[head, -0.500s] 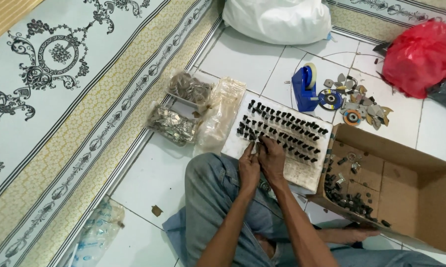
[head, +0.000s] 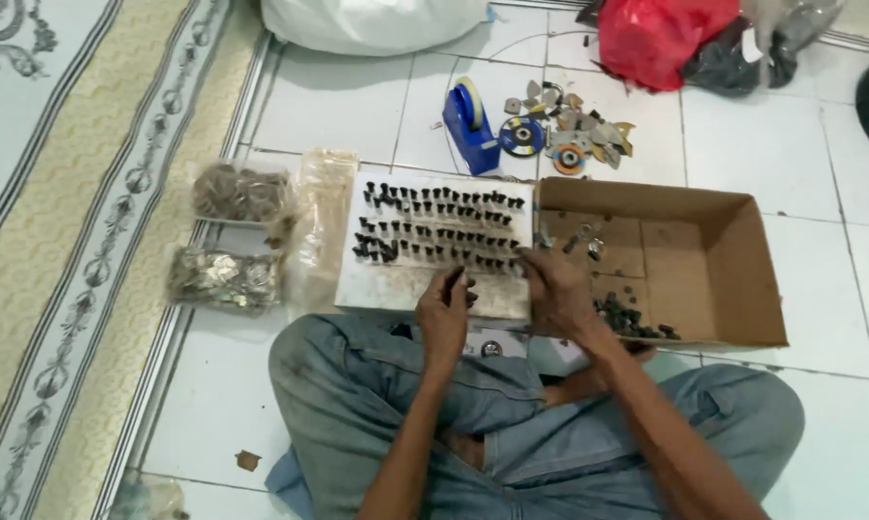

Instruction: Organizing small metal parts by inserting pins into a grid tray and sorting other components in a box.

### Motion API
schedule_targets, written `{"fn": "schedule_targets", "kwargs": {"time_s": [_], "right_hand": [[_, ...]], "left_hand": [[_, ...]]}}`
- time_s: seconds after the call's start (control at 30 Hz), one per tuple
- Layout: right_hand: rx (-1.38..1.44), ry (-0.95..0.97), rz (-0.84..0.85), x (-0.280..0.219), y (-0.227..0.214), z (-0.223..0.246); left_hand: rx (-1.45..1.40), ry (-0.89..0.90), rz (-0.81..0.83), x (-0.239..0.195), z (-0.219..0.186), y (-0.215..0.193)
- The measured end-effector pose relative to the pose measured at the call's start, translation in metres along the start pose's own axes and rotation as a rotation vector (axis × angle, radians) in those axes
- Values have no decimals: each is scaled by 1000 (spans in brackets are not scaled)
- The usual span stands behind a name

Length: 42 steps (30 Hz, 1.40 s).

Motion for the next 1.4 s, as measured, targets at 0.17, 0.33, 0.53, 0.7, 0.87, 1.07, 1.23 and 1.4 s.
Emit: {"fn": "schedule_targets", "kwargs": {"time_s": [0.17, 0.33, 0.53, 0.7, 0.87, 1.07, 1.23, 1.4], "right_hand": [[-420, 360, 115, -5, -98, -61], [-177, 667, 137, -73, -93, -151], [-456, 537, 514, -41, -55, -105], [87, 930, 170, -119, -7, -223], [-174, 611, 349, -77, -34, -181], [1, 713, 224, -54, -101, -142], [71, 681, 198, -54, -103, -132], [95, 696, 127, -49, -110, -114]], "left_hand": [[-23, 55, 197, -4, 11, 91], [133, 207, 438, -14, 6, 171], [992, 640, 570, -23, 62, 216], [1110, 618, 586, -15, 94, 223], [1126, 652, 638, -28, 53, 221], [896, 672, 678, -36, 25, 207], [775, 612, 680, -32, 36, 201], [786, 611, 624, -23, 58, 202]]}}
Point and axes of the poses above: each hand's wrist, its own x-axis towards the middle knuckle, its own y-axis out of the palm, z = x × y, the point moved 7 cm from there along x, towards the middle knuckle, and after that the axes turned 7 degrees about -z, right-handed, at the moved point
